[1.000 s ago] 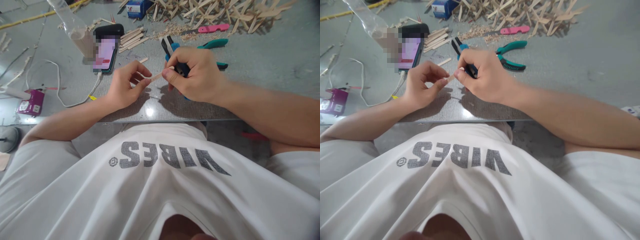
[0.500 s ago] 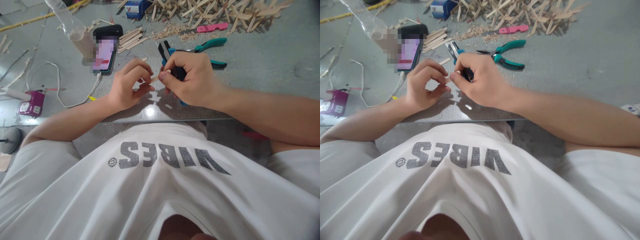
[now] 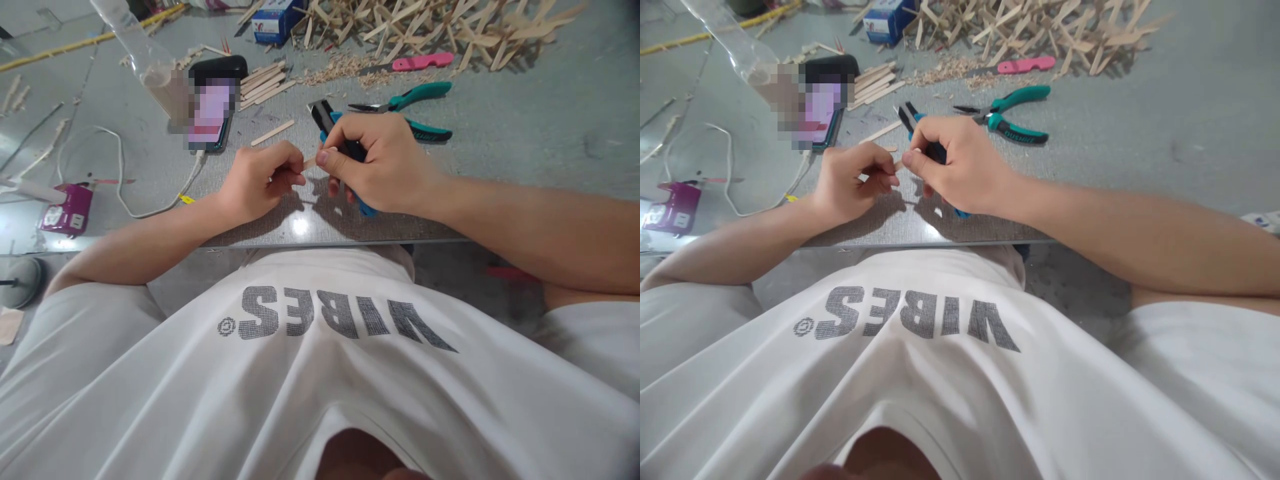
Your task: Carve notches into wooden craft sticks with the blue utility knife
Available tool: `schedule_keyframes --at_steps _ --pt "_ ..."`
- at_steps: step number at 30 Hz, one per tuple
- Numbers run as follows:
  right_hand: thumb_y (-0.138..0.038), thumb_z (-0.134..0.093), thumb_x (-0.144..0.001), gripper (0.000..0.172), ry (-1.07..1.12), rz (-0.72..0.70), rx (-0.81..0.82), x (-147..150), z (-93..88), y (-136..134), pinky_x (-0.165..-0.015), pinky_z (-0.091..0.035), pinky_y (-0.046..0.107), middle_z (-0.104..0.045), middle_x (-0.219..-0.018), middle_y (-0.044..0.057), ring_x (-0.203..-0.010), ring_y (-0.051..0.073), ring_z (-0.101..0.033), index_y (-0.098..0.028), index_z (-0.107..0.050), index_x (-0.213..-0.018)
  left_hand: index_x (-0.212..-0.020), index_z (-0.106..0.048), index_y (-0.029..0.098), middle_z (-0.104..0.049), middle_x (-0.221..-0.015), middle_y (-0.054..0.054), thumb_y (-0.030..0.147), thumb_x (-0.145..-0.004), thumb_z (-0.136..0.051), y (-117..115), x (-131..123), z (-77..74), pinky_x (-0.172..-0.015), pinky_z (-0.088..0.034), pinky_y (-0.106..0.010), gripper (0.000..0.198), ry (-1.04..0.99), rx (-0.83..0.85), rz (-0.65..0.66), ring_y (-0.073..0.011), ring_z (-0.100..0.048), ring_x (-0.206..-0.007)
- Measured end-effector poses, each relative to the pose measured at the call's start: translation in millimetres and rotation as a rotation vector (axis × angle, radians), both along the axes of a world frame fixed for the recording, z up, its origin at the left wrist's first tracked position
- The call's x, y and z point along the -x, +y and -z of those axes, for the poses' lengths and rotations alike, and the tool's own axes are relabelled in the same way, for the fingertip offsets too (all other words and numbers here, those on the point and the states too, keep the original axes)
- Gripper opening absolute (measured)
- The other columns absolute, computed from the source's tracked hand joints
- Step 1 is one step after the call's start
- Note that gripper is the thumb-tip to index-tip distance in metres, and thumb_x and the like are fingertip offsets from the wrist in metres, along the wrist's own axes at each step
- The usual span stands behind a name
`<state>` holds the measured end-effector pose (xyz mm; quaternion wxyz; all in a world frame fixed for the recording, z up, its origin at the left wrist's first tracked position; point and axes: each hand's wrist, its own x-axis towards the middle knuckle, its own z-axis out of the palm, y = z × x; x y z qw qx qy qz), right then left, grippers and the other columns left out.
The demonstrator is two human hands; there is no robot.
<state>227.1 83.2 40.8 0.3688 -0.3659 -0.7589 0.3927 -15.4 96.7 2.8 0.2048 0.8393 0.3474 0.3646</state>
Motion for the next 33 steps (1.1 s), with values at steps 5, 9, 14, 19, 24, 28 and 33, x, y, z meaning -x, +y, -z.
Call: schedule_keyframes --at_steps 5,9,14,19,24,28,33 --pt "-0.044 -0.077 -0.104 0.028 -0.004 -0.017 0.095 -1.5 9.8 7.4 -0.047 -0.041 0.03 -0.068 -0.063 -0.002 -0.047 0.014 -0.054 -0.024 -0.066 -0.087 -0.086 -0.06 0.024 -0.072 -0.071 0.002 0.019 -0.091 -0.058 -1.0 0.9 -3.5 -0.064 -0.048 -0.029 0.008 -0.001 -0.057 0.027 -0.0142 -0.068 -0.061" --pt "-0.051 -0.08 -0.103 0.034 0.018 -0.016 0.12 -0.9 12.6 8.5 -0.043 -0.037 0.029 -0.067 -0.062 -0.003 -0.044 0.013 -0.052 -0.025 -0.066 -0.087 -0.086 -0.057 0.025 -0.07 -0.068 0.003 0.015 -0.088 -0.056 0.1 1.2 -4.7 -0.062 -0.044 -0.03 0.011 0.027 -0.061 0.05 -0.0137 -0.065 -0.058" --pt "-0.041 -0.079 -0.104 0.028 0.057 -0.023 0.12 -0.9 11.2 10.1 -0.041 -0.037 0.03 -0.065 -0.059 -0.002 -0.042 0.013 -0.053 -0.024 -0.065 -0.086 -0.086 -0.05 0.026 -0.065 -0.065 0.003 0.033 -0.101 -0.061 2.0 -1.3 0.1 -0.054 -0.043 -0.028 0.019 -0.134 0.038 -0.02 -0.0117 -0.056 -0.048" --pt "-0.053 -0.083 -0.101 0.038 0.071 -0.016 0.151 -6.4 12.9 21.1 -0.044 -0.04 0.03 -0.065 -0.061 0.001 -0.048 0.014 -0.057 -0.022 -0.066 -0.085 -0.091 -0.053 0.027 -0.063 -0.065 0.004 0.048 -0.103 -0.07 6.7 -0.4 2.1 -0.047 -0.044 -0.026 0.03 -0.275 0.2 -0.062 -0.0113 -0.056 -0.048" --pt "-0.058 -0.086 -0.099 0.043 0.054 -0.042 0.146 -10.1 18.6 32.5 -0.046 -0.041 0.03 -0.065 -0.061 0.001 -0.05 0.013 -0.057 -0.022 -0.066 -0.087 -0.089 -0.063 0.025 -0.057 -0.059 0.004 0.053 -0.104 -0.074 11.8 2.7 0.7 -0.041 -0.039 -0.026 0.033 -0.26 0.275 -0.06 -0.0104 -0.051 -0.043" --pt "-0.061 -0.086 -0.098 0.044 0.046 -0.048 0.133 -10.7 19.4 34.4 -0.045 -0.041 0.03 -0.064 -0.062 0.0 -0.05 0.013 -0.057 -0.023 -0.066 -0.09 -0.098 -0.071 0.023 -0.056 -0.059 0.004 0.055 -0.105 -0.074 12.8 3.7 1.2 -0.041 -0.037 -0.023 0.033 -0.218 0.264 -0.115 -0.0105 -0.056 -0.044" --pt "-0.061 -0.086 -0.097 0.042 0.039 -0.039 0.121 -11.0 19.8 34.3 -0.045 -0.044 0.032 -0.063 -0.061 0.0 -0.052 0.016 -0.06 -0.024 -0.066 -0.09 -0.099 -0.075 0.021 -0.065 -0.06 0.001 0.051 -0.103 -0.073 7.0 2.5 -5.0 -0.042 -0.041 -0.025 0.03 -0.254 0.358 -0.035 -0.011 -0.054 -0.043"
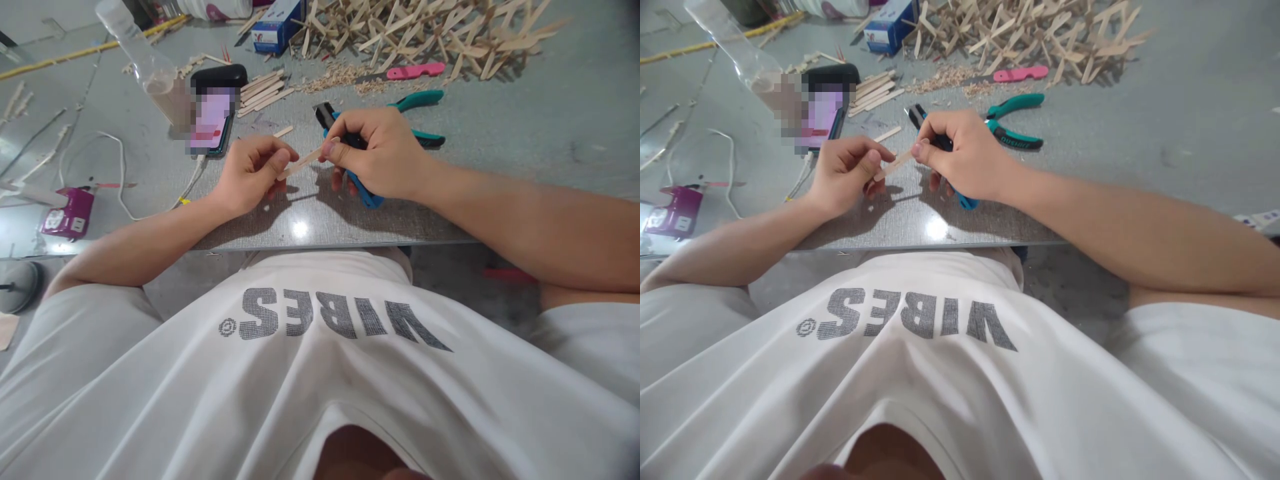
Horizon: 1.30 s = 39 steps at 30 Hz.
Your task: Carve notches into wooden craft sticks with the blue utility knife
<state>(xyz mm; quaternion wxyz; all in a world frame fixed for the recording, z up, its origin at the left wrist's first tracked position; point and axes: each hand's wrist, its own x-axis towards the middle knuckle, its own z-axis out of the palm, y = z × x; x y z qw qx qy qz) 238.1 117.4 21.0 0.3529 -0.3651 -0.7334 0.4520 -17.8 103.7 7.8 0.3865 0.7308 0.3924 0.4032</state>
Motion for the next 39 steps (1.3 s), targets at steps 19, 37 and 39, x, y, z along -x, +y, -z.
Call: schedule_keyframes --at_steps 19,37,39 --pt "-0.057 -0.087 -0.098 0.041 -0.016 -0.027 0.009 -2.3 3.3 5.9 -0.044 -0.04 0.03 -0.065 -0.061 0.0 -0.049 0.012 -0.055 -0.023 -0.066 -0.089 -0.101 -0.057 0.028 -0.068 -0.063 0.006 0.041 -0.097 -0.076 8.2 6.8 3.0 -0.046 -0.049 -0.028 0.023 0.004 0.097 0.005 -0.0135 -0.062 -0.046" --pt "-0.033 -0.073 -0.095 0.047 0.106 -0.226 -0.144 -1.9 0.2 -3.7 -0.114 -0.068 0.046 -0.068 -0.149 0.007 -0.126 0.026 -0.074 -0.028 -0.062 -0.14 -0.089 -0.065 0.02 -0.066 -0.069 0.001 0.054 -0.094 -0.081 -10.1 1.3 -8.9 -0.062 -0.043 -0.028 0.038 0.318 -0.16 0.143 -0.0126 -0.059 -0.061" --pt "-0.039 -0.073 -0.099 0.057 0.058 -0.234 -0.21 0.4 0.8 -8.3 -0.123 -0.063 0.05 -0.063 -0.161 0.008 -0.145 0.03 -0.067 -0.03 -0.056 -0.153 -0.093 -0.057 0.022 -0.068 -0.078 -0.001 0.069 -0.092 -0.084 -9.3 -2.9 -1.9 -0.064 -0.052 -0.028 0.054 0.093 -0.041 0.14 -0.0142 -0.067 -0.068"
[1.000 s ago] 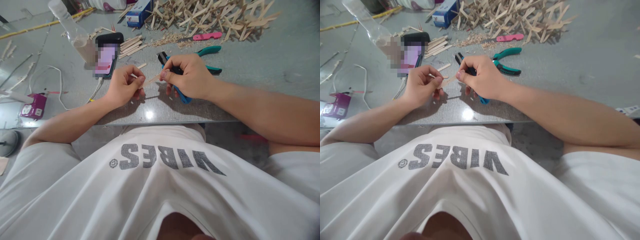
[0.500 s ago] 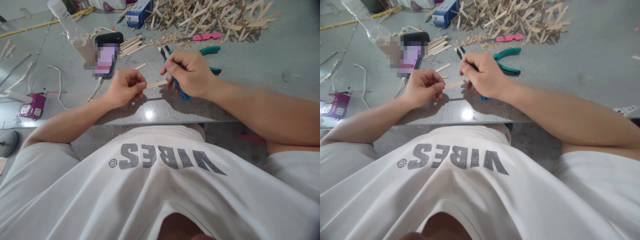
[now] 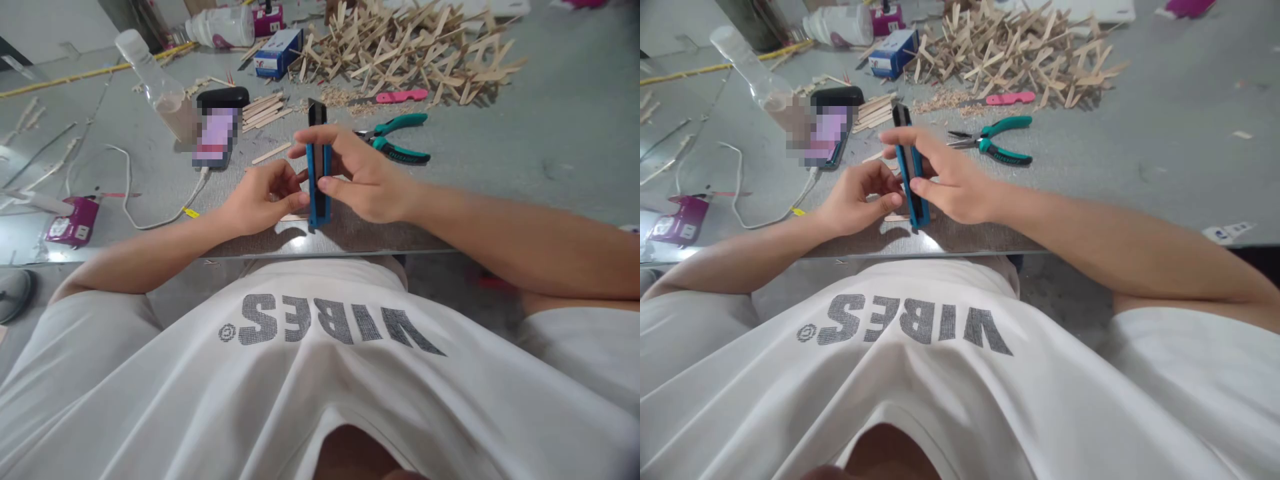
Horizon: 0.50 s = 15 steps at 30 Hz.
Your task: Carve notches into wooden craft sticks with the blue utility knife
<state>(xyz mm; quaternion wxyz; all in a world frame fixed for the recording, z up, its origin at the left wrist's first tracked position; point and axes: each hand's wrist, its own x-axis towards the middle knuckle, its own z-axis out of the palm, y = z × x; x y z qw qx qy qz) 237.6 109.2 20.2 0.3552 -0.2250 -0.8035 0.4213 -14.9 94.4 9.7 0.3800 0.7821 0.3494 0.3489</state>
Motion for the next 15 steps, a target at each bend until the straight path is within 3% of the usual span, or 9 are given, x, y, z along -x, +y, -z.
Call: schedule_keyframes --at_steps 4,8,12,15 --pt "-0.049 -0.066 -0.107 0.069 -0.086 0.036 -0.196 2.4 -1.4 -3.9 -0.139 -0.048 0.051 -0.044 -0.182 0.005 -0.17 0.031 -0.045 -0.034 -0.044 -0.171 -0.115 -0.05 0.026 -0.074 -0.092 0.0 0.065 -0.084 -0.096 -0.6 -6.1 11.7 -0.072 -0.063 -0.029 0.068 -0.221 0.17 0.179 -0.0167 -0.077 -0.08" --pt "-0.048 -0.052 -0.114 0.069 -0.213 0.011 -0.375 1.7 0.0 -3.5 -0.144 -0.039 0.055 -0.039 -0.186 0.006 -0.173 0.031 -0.04 -0.03 -0.034 -0.178 -0.134 -0.05 0.026 -0.076 -0.118 -0.007 0.054 -0.089 -0.095 -3.8 -6.1 17.9 -0.074 -0.066 -0.029 0.07 -0.219 0.098 0.262 -0.0218 -0.082 -0.097" --pt "-0.05 -0.05 -0.115 0.07 -0.285 0.027 -0.473 -1.7 2.0 -4.5 -0.139 -0.044 0.063 -0.035 -0.187 0.007 -0.172 0.035 -0.042 -0.031 -0.03 -0.18 -0.127 -0.045 0.028 -0.078 -0.1 -0.003 0.05 -0.1 -0.085 -8.5 -4.6 19.2 -0.067 -0.069 -0.033 0.053 -0.208 0.206 0.396 -0.0212 -0.083 -0.078" --pt "-0.046 -0.05 -0.116 0.07 -0.312 0.024 -0.52 -4.0 0.8 -6.4 -0.138 -0.046 0.062 -0.032 -0.189 0.006 -0.172 0.034 -0.042 -0.034 -0.027 -0.181 -0.124 -0.041 0.029 -0.079 -0.089 0.0 0.051 -0.103 -0.082 -12.9 -4.6 17.0 -0.06 -0.069 -0.034 0.051 -0.225 0.327 0.451 -0.0229 -0.083 -0.069"
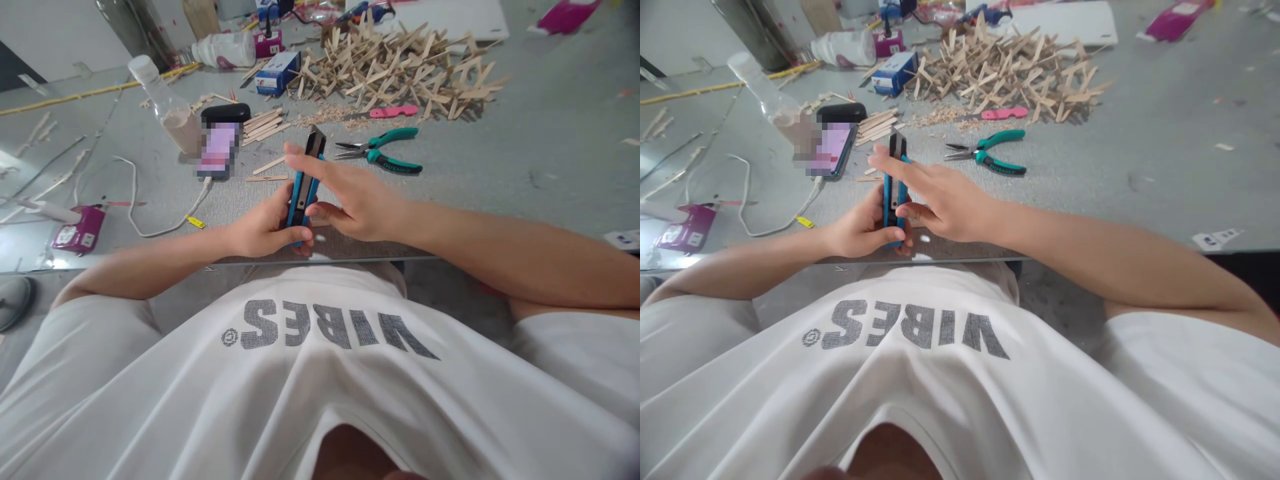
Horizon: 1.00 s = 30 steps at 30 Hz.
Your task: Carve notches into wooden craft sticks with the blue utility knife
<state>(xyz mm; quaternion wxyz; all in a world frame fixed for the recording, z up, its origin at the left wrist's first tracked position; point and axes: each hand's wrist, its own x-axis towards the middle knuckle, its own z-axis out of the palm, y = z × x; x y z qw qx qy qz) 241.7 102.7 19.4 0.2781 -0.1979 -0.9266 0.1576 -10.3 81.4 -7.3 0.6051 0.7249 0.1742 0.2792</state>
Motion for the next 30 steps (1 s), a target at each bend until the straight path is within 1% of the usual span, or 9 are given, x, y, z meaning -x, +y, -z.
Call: schedule_keyframes --at_steps 7,11,18,20,22,24,25,27,30 --pt "-0.046 -0.049 -0.117 0.074 -0.027 0.008 0.019 0.3 1.1 -1.3 -0.133 -0.052 0.061 -0.027 -0.191 0.004 -0.171 0.034 -0.044 -0.038 -0.018 -0.184 -0.132 -0.04 0.03 -0.077 -0.082 0.001 0.06 -0.106 -0.077 -5.0 -0.5 -1.9 -0.051 -0.066 -0.032 0.054 0.028 0.045 -0.039 -0.0239 -0.081 -0.062" --pt "-0.045 -0.049 -0.117 0.075 -0.034 0.004 -0.007 -0.1 3.6 -0.3 -0.13 -0.054 0.063 -0.025 -0.191 0.004 -0.168 0.036 -0.047 -0.039 -0.016 -0.184 -0.124 -0.044 0.029 -0.078 -0.083 0.001 0.062 -0.103 -0.081 -4.7 -1.1 -0.3 -0.051 -0.065 -0.03 0.054 0.013 0.079 -0.048 -0.0217 -0.079 -0.061" --pt "-0.051 -0.045 -0.118 0.072 -0.049 0.013 -0.046 1.1 9.1 0.9 -0.113 -0.065 0.055 -0.035 -0.187 0.01 -0.153 0.035 -0.065 -0.036 -0.018 -0.183 -0.129 -0.047 0.028 -0.074 -0.084 0.001 0.063 -0.11 -0.068 -5.9 -0.3 -4.3 -0.054 -0.067 -0.029 0.045 -0.053 0.029 -0.041 -0.0184 -0.077 -0.063" --pt "-0.055 -0.049 -0.116 0.073 -0.047 0.026 -0.08 -2.6 7.2 4.7 -0.103 -0.068 0.046 -0.059 -0.172 0.01 -0.137 0.031 -0.075 -0.034 -0.023 -0.181 -0.128 -0.049 0.028 -0.07 -0.081 0.002 0.063 -0.111 -0.067 -5.1 0.2 -5.4 -0.048 -0.063 -0.026 0.043 -0.06 0.016 -0.092 -0.0162 -0.074 -0.058" --pt "-0.061 -0.054 -0.113 0.07 -0.028 0.062 -0.131 -12.1 1.1 13.7 -0.091 -0.067 0.04 -0.082 -0.131 0.004 -0.11 0.025 -0.083 -0.034 -0.034 -0.175 -0.127 -0.051 0.028 -0.068 -0.077 0.004 0.064 -0.11 -0.067 -3.0 1.1 -5.2 -0.044 -0.059 -0.024 0.043 -0.069 0.004 -0.148 -0.0148 -0.071 -0.054" --pt "-0.058 -0.049 -0.116 0.051 0.018 0.148 -0.154 -27.9 -7.2 29.9 -0.089 -0.064 0.039 -0.082 -0.097 -0.001 -0.088 0.02 -0.079 -0.033 -0.048 -0.16 -0.127 -0.052 0.027 -0.068 -0.072 0.004 0.065 -0.109 -0.068 -0.1 2.5 -4.1 -0.041 -0.057 -0.023 0.044 -0.07 -0.001 -0.201 -0.0142 -0.068 -0.049" --pt "-0.059 -0.052 -0.115 0.05 0.041 0.197 -0.154 -37.6 -10.8 40.8 -0.088 -0.063 0.038 -0.081 -0.095 0.001 -0.082 0.018 -0.075 -0.03 -0.052 -0.155 -0.127 -0.053 0.028 -0.068 -0.07 0.005 0.066 -0.109 -0.068 1.5 3.2 -3.4 -0.04 -0.055 -0.022 0.045 -0.069 0.002 -0.228 -0.014 -0.066 -0.047" --pt "-0.062 -0.076 -0.103 0.058 -0.013 0.271 -0.112 -58.6 -12.9 67.6 -0.084 -0.062 0.037 -0.081 -0.108 0.011 -0.092 0.021 -0.076 -0.023 -0.064 -0.144 -0.125 -0.054 0.028 -0.068 -0.067 0.005 0.068 -0.106 -0.071 4.5 4.7 -2.5 -0.037 -0.053 -0.023 0.048 -0.067 0.01 -0.275 -0.014 -0.065 -0.044" --pt "-0.07 -0.109 -0.057 0.098 -0.412 0.515 -0.028 -87.5 0.4 112.2 -0.103 -0.059 0.052 -0.072 -0.142 0.025 -0.123 0.036 -0.073 -0.017 -0.078 -0.134 -0.123 -0.054 0.029 -0.067 -0.066 0.005 0.072 -0.102 -0.074 7.9 6.3 -2.2 -0.038 -0.054 -0.024 0.052 -0.056 0.033 -0.325 -0.0147 -0.066 -0.046"
